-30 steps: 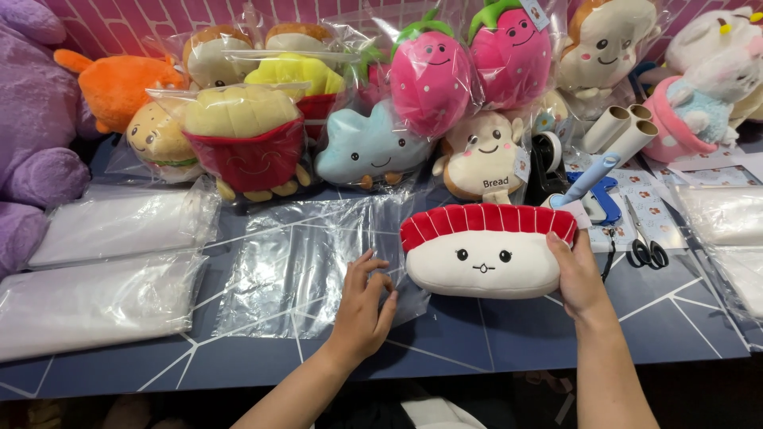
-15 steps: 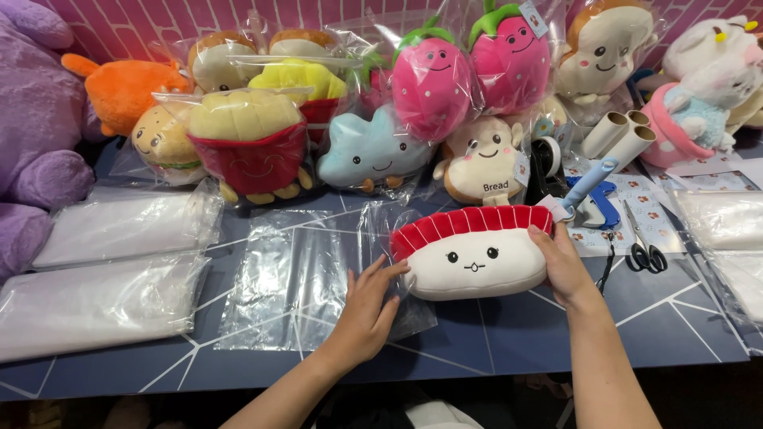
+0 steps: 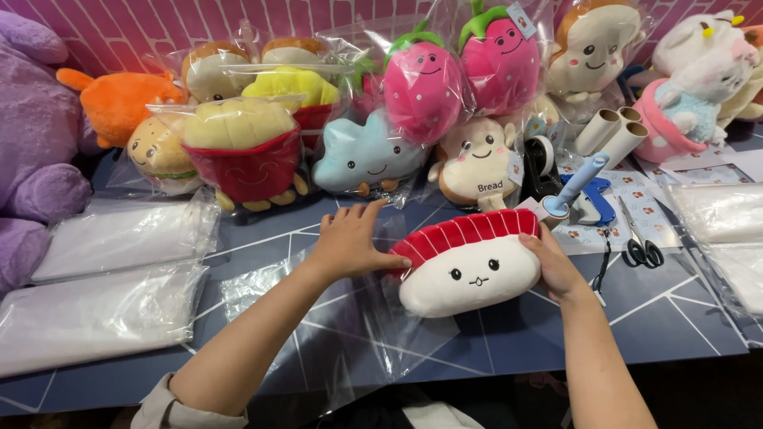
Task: The person takes a sushi-shaped plushie from a table, places it inside a clear plastic bag, removes the protective strip from the adhesive, and seals the bag by hand. They then place the packaged plushie onto a stack of similar items against the wall.
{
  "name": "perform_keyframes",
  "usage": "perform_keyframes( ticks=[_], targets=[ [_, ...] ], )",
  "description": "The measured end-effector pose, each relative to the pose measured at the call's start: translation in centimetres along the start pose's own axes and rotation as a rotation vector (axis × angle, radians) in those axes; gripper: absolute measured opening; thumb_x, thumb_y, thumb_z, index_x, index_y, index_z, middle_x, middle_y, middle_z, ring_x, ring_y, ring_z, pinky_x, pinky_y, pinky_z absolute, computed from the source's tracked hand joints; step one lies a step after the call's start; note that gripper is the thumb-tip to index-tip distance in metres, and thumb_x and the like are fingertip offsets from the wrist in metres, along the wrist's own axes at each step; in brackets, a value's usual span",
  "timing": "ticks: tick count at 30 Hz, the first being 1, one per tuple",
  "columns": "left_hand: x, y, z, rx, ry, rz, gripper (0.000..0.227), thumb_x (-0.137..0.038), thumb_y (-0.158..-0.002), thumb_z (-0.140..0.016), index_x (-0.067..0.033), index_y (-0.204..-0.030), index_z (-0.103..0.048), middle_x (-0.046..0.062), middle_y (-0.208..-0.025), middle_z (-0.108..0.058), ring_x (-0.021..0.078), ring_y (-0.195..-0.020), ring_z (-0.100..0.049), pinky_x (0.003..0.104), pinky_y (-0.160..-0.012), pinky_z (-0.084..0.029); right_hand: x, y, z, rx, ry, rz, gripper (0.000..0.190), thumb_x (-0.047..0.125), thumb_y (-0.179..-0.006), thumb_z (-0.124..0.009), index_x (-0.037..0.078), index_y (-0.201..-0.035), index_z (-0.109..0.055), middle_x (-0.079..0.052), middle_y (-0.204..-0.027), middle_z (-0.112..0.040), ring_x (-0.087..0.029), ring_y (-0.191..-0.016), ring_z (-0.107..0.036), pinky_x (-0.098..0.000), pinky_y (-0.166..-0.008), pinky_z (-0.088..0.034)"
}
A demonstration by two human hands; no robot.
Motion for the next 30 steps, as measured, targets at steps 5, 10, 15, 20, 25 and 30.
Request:
perform_keyframes(
  ticks=[5, 10, 15, 20, 25, 30],
  targets=[
    [-1.2, -0.2, -1.3, 0.273, 0.056, 0.017, 0.117, -0.08, -0.068, -0.07, -0.0151, -0.158, -0.032, 0.025, -0.129, -0.068, 0.041, -0.128, -0.06, 0.055, -0.111, -0.03, 0.3, 0.6, -1.2, 0.058, -0.017, 0.021, 0.047, 0.037, -0.094, -0.065, 0.007, -0.129, -0.055, -0.024, -0.109, -0.067, -0.04, -0.096, -0.07, -0.0559, -0.075, -0.059],
    [0.2, -1.8, -4.3, 0.439, 0.384, -0.037, 0.105, -0.073, -0.076, -0.063, -0.0129, -0.157, -0.034, 0.03, -0.118, -0.071, 0.0479, -0.123, -0.063, 0.057, -0.105, -0.041, 0.9, 1.0, -1.9, 0.088, -0.027, 0.035, 0.045, 0.037, -0.093, -0.066, 0.008, -0.125, -0.055, -0.022, -0.106, -0.068, -0.038, -0.092, -0.071, -0.0547, -0.072, -0.06],
    [2.3, -3.9, -7.1, 0.532, 0.417, -0.044, 0.104, -0.058, -0.079, -0.077, -0.0131, -0.161, -0.03, 0.029, -0.116, -0.072, 0.0418, -0.112, -0.071, 0.048, -0.091, -0.057, 1.5, 1.3, -2.9, 0.143, -0.075, 0.043, 0.048, 0.033, -0.09, -0.065, 0.008, -0.129, -0.055, -0.026, -0.111, -0.069, -0.041, -0.093, -0.072, -0.0557, -0.071, -0.061],
    [-1.2, -1.1, -6.2, 0.567, 0.631, -0.109, 0.106, -0.052, -0.074, -0.084, -0.0176, -0.161, -0.033, 0.028, -0.11, -0.072, 0.0352, -0.099, -0.072, 0.041, -0.08, -0.061, 3.1, 1.3, -4.5, 0.212, -0.038, 0.036, 0.062, 0.04, -0.083, -0.069, 0.007, -0.134, -0.054, -0.028, -0.11, -0.068, -0.042, -0.089, -0.073, -0.0538, -0.068, -0.062],
    [-1.6, -1.5, -6.2, 0.464, 0.932, -0.198, 0.098, -0.026, -0.072, -0.091, -0.0147, -0.155, -0.041, 0.024, -0.098, -0.072, 0.0299, -0.082, -0.073, 0.036, -0.062, -0.062, 3.2, -1.6, -4.6, 0.223, -0.07, 0.181, 0.065, 0.034, -0.091, -0.067, 0.01, -0.146, -0.045, -0.022, -0.112, -0.067, -0.032, -0.088, -0.073, -0.047, -0.069, -0.063],
    [3.0, -4.1, -5.6, 0.072, 1.271, -0.199, 0.093, -0.006, -0.072, -0.088, -0.0221, -0.153, -0.047, 0.022, -0.107, -0.073, 0.0272, -0.087, -0.072, 0.04, -0.071, -0.064, 6.0, -2.3, -3.3, 0.017, -0.22, 0.448, 0.068, 0.056, -0.1, -0.054, 0.014, -0.15, -0.036, -0.015, -0.13, -0.057, -0.024, -0.11, -0.064, -0.0377, -0.074, -0.062]
  ],
)
Point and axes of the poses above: each hand's wrist, its own y-axis away from the middle knuckle, its own z-axis out of the back of the hand, x = y × z, the point moved 9 cm from there along -y, towards the middle knuckle
